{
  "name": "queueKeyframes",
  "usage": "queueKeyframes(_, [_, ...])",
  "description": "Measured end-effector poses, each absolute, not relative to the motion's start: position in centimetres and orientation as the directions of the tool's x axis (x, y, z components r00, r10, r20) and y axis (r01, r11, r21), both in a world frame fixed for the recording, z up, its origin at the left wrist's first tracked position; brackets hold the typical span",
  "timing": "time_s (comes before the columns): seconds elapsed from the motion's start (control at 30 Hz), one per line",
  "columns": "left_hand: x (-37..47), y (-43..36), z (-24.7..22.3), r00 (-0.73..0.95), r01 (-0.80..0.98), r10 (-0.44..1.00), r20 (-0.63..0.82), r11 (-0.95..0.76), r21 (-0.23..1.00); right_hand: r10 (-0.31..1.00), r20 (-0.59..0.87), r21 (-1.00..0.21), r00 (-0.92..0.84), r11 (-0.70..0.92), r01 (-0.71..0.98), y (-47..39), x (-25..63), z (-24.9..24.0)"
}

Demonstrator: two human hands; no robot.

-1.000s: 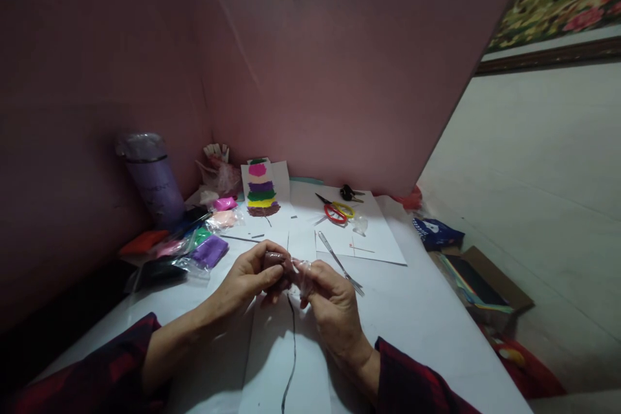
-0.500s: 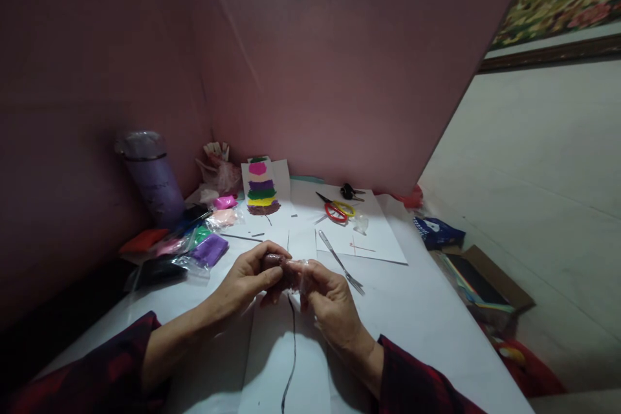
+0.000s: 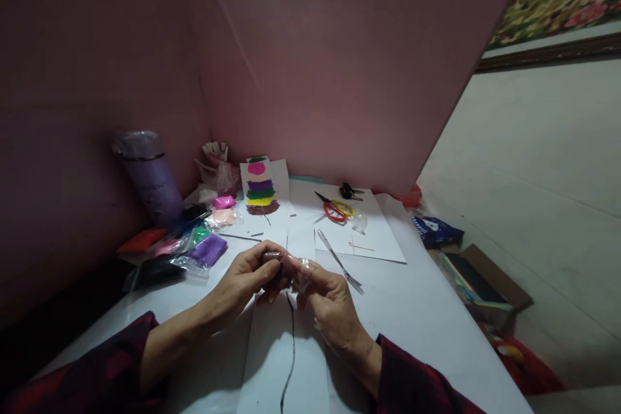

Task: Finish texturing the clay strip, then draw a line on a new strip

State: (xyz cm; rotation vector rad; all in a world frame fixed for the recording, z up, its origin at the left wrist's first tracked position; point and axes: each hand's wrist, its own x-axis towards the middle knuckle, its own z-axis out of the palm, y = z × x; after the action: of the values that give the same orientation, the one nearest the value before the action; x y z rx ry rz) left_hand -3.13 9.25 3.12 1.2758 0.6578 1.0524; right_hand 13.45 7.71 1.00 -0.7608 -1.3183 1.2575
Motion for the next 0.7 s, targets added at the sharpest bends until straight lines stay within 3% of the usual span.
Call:
queueKeyframes(0.53, [-2.89,8.89,2.85,0.447,-0.265,0.888,0.109,0.015,0.964,0.922,0.298,-0.943,-0.247,0.245,-0.223,8.31,13.98,0.81])
queueKeyframes(0.7, [-2.87,8.91,2.86,0.423,-0.283,0.902,0.084,0.043,0.958,0.926,0.328,-0.936,-0.188,0.292,-0.195,8.36,14.03,0.64])
